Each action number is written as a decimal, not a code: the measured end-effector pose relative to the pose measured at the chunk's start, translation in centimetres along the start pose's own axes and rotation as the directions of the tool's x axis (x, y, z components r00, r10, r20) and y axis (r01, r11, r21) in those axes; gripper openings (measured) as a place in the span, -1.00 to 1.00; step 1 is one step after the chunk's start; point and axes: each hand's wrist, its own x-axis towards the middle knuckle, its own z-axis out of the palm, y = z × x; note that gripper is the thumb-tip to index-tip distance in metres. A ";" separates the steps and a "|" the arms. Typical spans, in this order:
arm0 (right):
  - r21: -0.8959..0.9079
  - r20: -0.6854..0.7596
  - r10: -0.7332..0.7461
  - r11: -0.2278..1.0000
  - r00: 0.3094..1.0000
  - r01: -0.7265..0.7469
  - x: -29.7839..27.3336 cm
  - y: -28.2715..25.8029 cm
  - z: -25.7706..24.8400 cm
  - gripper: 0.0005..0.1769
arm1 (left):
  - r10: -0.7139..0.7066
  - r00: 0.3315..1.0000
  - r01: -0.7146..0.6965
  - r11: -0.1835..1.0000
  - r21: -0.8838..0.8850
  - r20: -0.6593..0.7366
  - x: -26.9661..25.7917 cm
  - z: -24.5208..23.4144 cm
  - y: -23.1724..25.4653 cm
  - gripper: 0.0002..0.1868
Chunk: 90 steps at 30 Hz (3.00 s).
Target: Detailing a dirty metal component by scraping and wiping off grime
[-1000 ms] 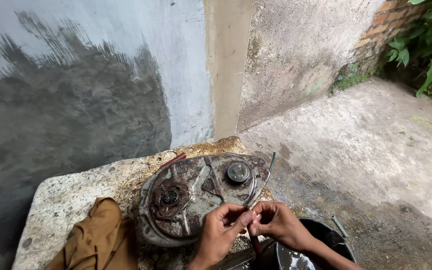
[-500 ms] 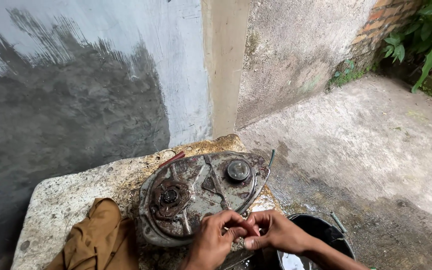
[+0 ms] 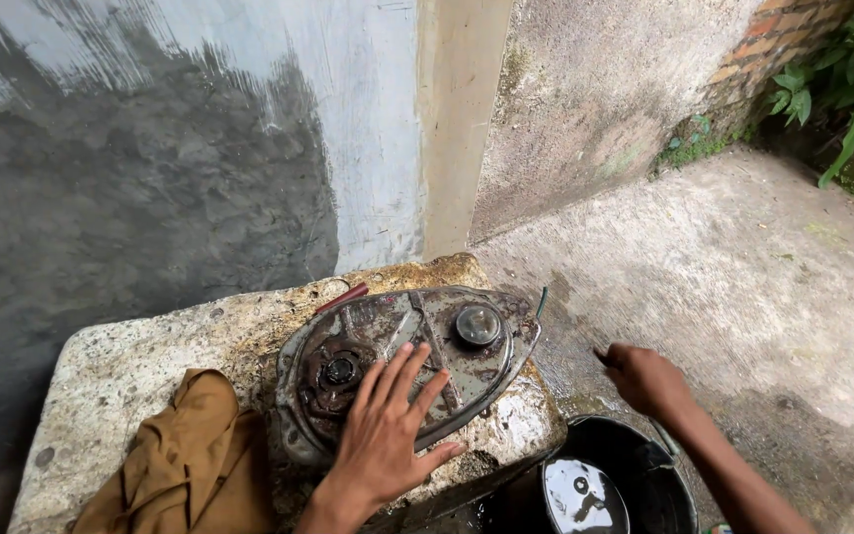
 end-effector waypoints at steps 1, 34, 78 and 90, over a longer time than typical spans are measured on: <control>0.390 0.044 0.013 0.920 0.999 -0.029 -0.5 -0.5 -2.0 -0.80 | 0.052 0.996 -0.039 0.984 0.173 -0.073 -0.2 0.8 -0.7 -0.01; 0.316 -0.817 -0.145 0.698 0.558 0.643 -2.8 -11.2 -6.8 -0.68 | 0.043 0.984 -0.002 0.973 0.231 -0.173 -1.9 2.0 -0.4 -0.18; 0.206 -0.889 -0.200 0.628 0.411 0.750 -3.8 -15.1 -4.0 -0.75 | 0.085 0.976 -0.028 0.962 0.271 -0.201 -1.1 3.0 -3.5 -0.13; 0.354 -0.852 -0.103 0.610 0.513 0.710 -3.8 -14.2 -5.4 -0.67 | 0.054 0.973 -0.019 0.988 0.155 -0.225 -0.9 1.5 -2.8 -0.26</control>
